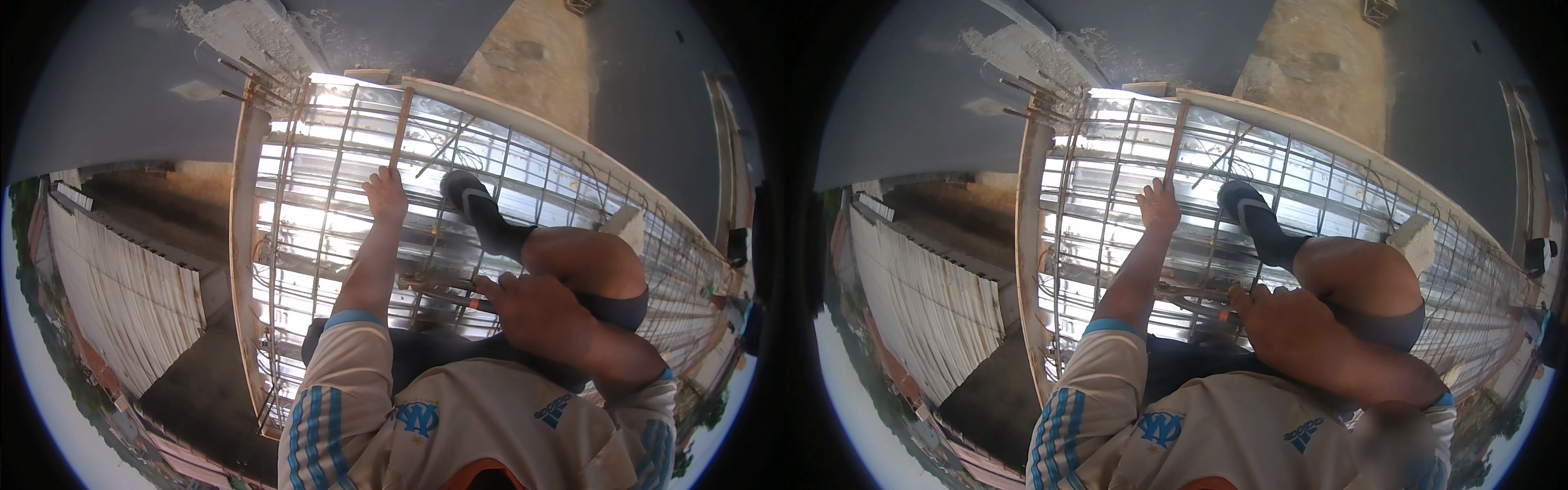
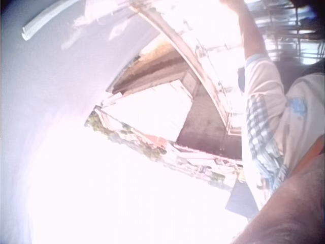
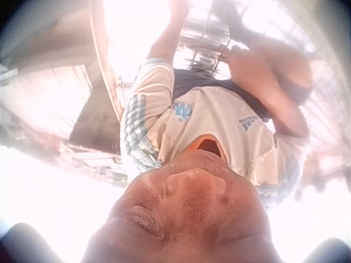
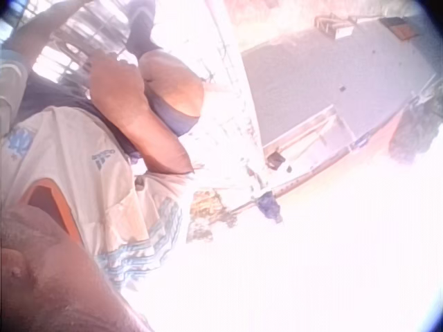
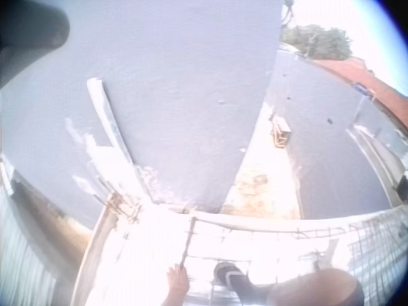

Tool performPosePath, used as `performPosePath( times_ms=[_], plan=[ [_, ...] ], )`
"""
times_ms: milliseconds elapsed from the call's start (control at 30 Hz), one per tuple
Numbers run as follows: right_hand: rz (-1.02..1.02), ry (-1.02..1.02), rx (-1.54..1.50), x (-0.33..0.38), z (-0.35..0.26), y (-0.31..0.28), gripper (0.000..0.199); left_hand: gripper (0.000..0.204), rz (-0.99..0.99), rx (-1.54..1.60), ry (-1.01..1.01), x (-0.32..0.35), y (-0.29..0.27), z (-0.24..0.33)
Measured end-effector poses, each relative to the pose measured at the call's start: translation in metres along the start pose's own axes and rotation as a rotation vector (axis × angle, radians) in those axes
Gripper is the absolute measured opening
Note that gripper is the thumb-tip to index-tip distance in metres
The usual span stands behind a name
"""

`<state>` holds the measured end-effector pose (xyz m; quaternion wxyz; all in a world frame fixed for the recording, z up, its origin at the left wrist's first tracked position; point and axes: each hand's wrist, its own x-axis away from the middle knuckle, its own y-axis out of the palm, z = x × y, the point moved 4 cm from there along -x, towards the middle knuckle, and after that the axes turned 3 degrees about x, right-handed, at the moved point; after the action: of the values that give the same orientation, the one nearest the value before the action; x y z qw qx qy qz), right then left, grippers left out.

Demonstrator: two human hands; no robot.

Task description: The person is assembling a metal grid structure on a rooftop. They are using pliers to bend and secure metal wires, connecting them to the grid framework. The person moves around the grid, adjusting and tightening connections.

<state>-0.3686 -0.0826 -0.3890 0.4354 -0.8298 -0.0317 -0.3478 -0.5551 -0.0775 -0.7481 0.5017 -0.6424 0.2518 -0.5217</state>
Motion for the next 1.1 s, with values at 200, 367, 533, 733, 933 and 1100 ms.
performPosePath(
  times_ms=[200, 367, 533, 733, 933, 1100],
  plan=[
    [0.009, 0.012, 0.024, 0.003, -0.004, -0.002, 0.041, 0.034, 0.072, 0.165, -0.101, 0.002, -0.005, -0.013],
    [-0.009, -0.026, -0.014, 0.001, -0.008, -0.001, 0.042, 0.034, -0.01, 0.485, -0.393, 0.052, 0.036, -0.048],
    [-0.083, -0.068, 0.021, -0.001, -0.017, -0.007, 0.045, 0.032, -0.116, 0.684, -0.373, 0.095, 0.084, -0.074],
    [-0.069, -0.071, -0.009, -0.003, -0.017, -0.004, 0.045, 0.027, -0.138, 0.757, -0.307, 0.092, 0.088, -0.082],
    [-0.092, -0.034, -0.008, -0.003, -0.015, -0.005, 0.039, 0.03, -0.146, 0.783, -0.271, 0.084, 0.101, -0.079],
    [-0.065, -0.126, 0.019, -0.007, -0.025, -0.003, 0.038, 0.033, -0.083, 0.69, -0.169, 0.088, 0.137, -0.111]
  ],
)
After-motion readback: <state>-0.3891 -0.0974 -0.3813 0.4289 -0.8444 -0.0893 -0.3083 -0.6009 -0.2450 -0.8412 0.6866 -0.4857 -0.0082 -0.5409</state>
